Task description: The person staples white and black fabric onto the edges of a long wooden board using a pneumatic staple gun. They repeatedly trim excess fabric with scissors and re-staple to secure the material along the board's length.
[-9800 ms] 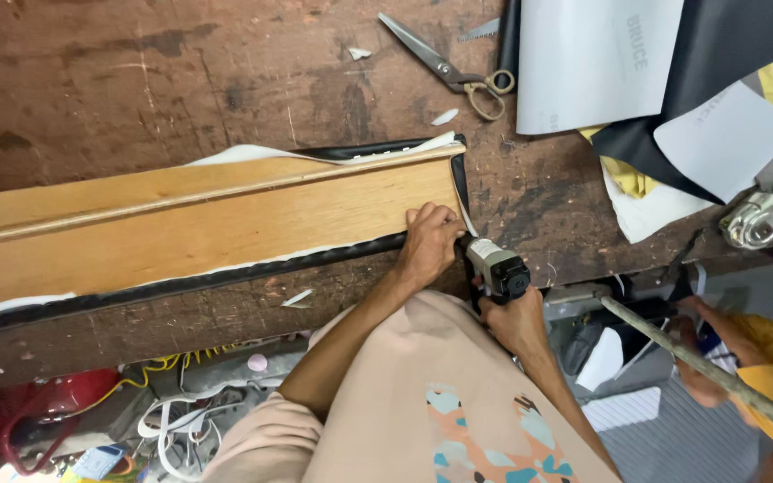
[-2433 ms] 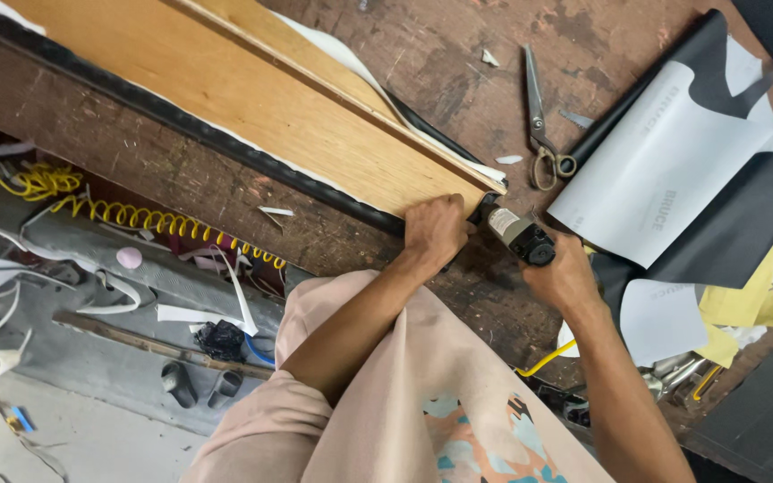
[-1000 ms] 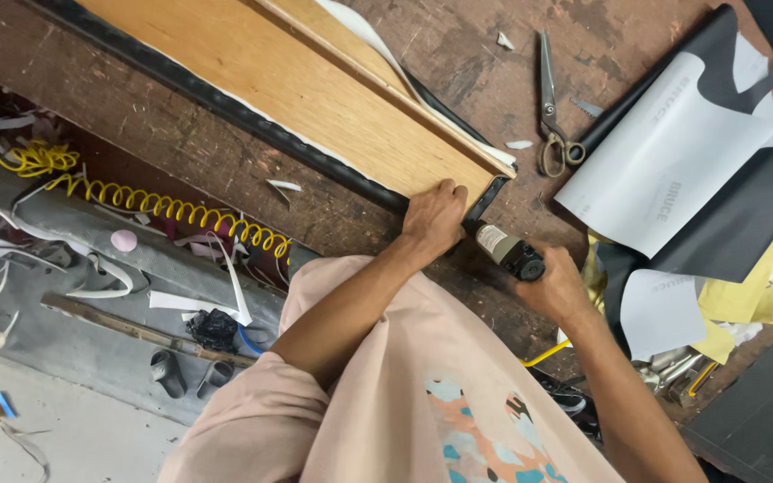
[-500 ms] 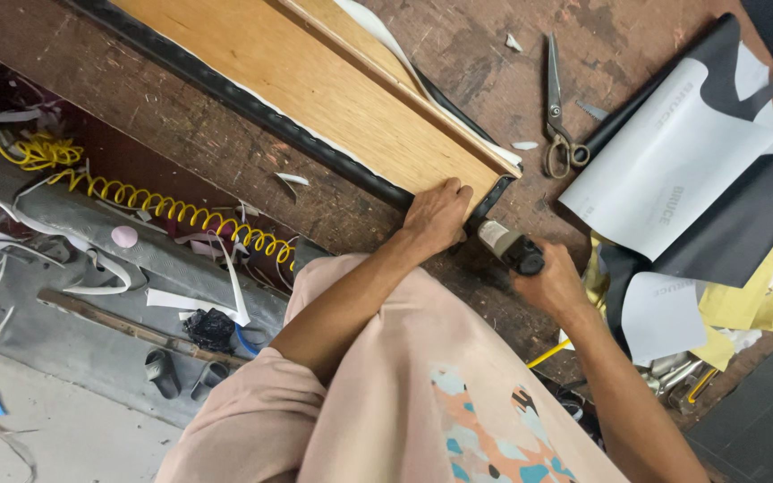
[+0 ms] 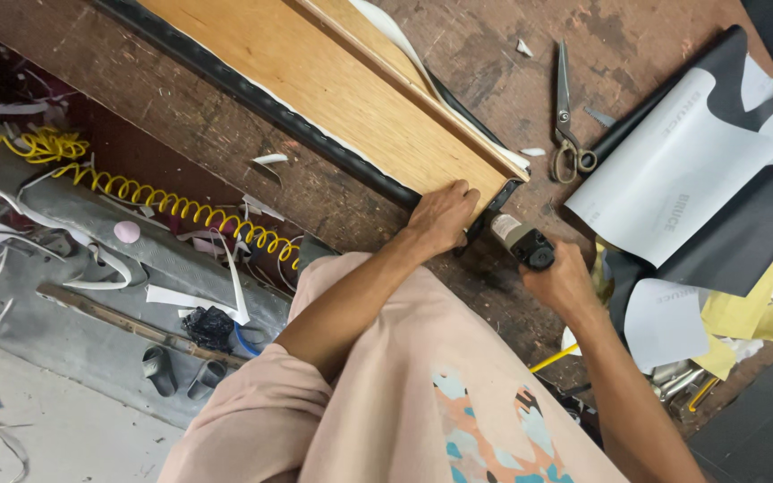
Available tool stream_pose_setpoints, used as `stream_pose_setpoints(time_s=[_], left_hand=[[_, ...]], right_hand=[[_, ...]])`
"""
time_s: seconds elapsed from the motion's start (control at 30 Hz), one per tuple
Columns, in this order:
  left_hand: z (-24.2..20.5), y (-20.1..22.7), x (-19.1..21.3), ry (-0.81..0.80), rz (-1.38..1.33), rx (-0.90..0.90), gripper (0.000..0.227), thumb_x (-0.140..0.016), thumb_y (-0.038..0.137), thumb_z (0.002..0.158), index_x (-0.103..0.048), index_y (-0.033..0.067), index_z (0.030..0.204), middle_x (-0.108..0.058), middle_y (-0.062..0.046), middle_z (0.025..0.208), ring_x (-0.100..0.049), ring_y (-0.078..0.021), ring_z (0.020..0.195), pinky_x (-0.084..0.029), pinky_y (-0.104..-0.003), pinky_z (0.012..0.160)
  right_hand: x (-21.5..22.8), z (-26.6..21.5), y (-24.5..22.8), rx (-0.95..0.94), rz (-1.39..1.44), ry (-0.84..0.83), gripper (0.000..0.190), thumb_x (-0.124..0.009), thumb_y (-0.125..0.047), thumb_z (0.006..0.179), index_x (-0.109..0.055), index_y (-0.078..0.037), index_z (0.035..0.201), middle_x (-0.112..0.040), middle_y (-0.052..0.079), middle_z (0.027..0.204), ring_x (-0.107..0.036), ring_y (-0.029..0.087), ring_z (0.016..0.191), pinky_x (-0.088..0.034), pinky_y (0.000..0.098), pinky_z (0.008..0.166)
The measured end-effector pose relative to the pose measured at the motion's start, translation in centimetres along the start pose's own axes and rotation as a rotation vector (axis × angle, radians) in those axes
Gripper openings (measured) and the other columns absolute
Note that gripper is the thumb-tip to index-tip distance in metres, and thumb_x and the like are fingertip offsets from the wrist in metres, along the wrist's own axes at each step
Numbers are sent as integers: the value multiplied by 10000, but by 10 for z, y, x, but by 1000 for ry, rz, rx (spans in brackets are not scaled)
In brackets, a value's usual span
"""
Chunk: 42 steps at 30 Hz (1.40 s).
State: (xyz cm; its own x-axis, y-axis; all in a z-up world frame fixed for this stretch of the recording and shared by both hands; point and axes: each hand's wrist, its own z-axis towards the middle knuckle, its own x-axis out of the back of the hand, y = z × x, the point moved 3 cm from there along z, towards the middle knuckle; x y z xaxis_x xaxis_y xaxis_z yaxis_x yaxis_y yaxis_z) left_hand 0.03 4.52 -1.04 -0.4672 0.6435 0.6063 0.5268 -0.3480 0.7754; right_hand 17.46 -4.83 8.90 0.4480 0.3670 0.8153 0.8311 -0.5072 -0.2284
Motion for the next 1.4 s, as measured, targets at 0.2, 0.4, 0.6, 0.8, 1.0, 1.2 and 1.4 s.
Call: stream_pose_setpoints(time_s=[0.2, 0.4, 0.6, 0.8, 1.0, 1.2, 1.4], left_hand=[[0, -1, -1, -13, 7, 1, 665, -950, 118, 574, -584, -16, 1114, -599, -157, 1114, -628, -329, 1081, -545, -402, 904], [-1, -5, -2, 7, -1, -32, 591, -924, 53, 577, -589, 5, 1061, -594, -145, 1096, -614, -330, 1104, -544, -419, 891], [-1, -11, -14, 47, 38, -91, 488, -829, -37, 632, -581, 9, 1049, -588, -154, 1081, -622, -342, 1087, -550, -419, 874], [-5, -28, -18, 94, -82, -204, 329, -635, -147, 748, -617, 78, 989, -589, -129, 1009, -621, -357, 1008, -517, -455, 815], [-6, -13, 6, 20, -163, -186, 370, -673, -127, 684, -630, 54, 1003, -592, -138, 1000, -610, -350, 981, -517, -430, 829], [-11, 16, 16, -105, -210, -36, 403, -799, -23, 700, -617, 45, 1053, -578, -127, 1058, -618, -299, 1023, -524, -376, 898], [15, 42, 33, 150, 124, -231, 298, -754, 39, 864, -651, 56, 1143, -551, -151, 1135, -557, -331, 1087, -453, -444, 963]], right_hand=[[-4, -20, -7, 163, 78, -71, 489, -727, -43, 677, -676, 7, 1161, -742, 249, 856, -771, 348, 742, -599, 407, 706], [-12, -21, -17, 167, 74, -40, 358, -683, -2, 706, -721, 33, 1060, -716, 290, 815, -737, 415, 776, -565, 444, 698], [-12, -26, -13, 208, 65, -4, 428, -709, -32, 688, -704, 11, 1114, -697, 307, 859, -724, 440, 833, -570, 457, 727], [-16, -41, 24, 67, 78, 204, 444, -774, -70, 746, -669, 14, 1169, -711, 285, 1033, -682, 457, 1014, -559, 489, 861], [-30, -29, 39, -197, -68, 397, 825, -850, 5, 649, -577, -60, 1425, -480, 247, 1301, -625, 465, 1001, -535, 513, 848], [-52, -13, 38, -288, -4, 428, 911, -866, -29, 692, -429, 47, 1488, -408, 243, 1373, -535, 420, 1171, -575, 483, 784], [-53, -17, 46, -148, 261, 509, 916, -932, -130, 645, -466, 35, 1416, -419, 239, 1327, -498, 446, 1210, -512, 494, 920]])
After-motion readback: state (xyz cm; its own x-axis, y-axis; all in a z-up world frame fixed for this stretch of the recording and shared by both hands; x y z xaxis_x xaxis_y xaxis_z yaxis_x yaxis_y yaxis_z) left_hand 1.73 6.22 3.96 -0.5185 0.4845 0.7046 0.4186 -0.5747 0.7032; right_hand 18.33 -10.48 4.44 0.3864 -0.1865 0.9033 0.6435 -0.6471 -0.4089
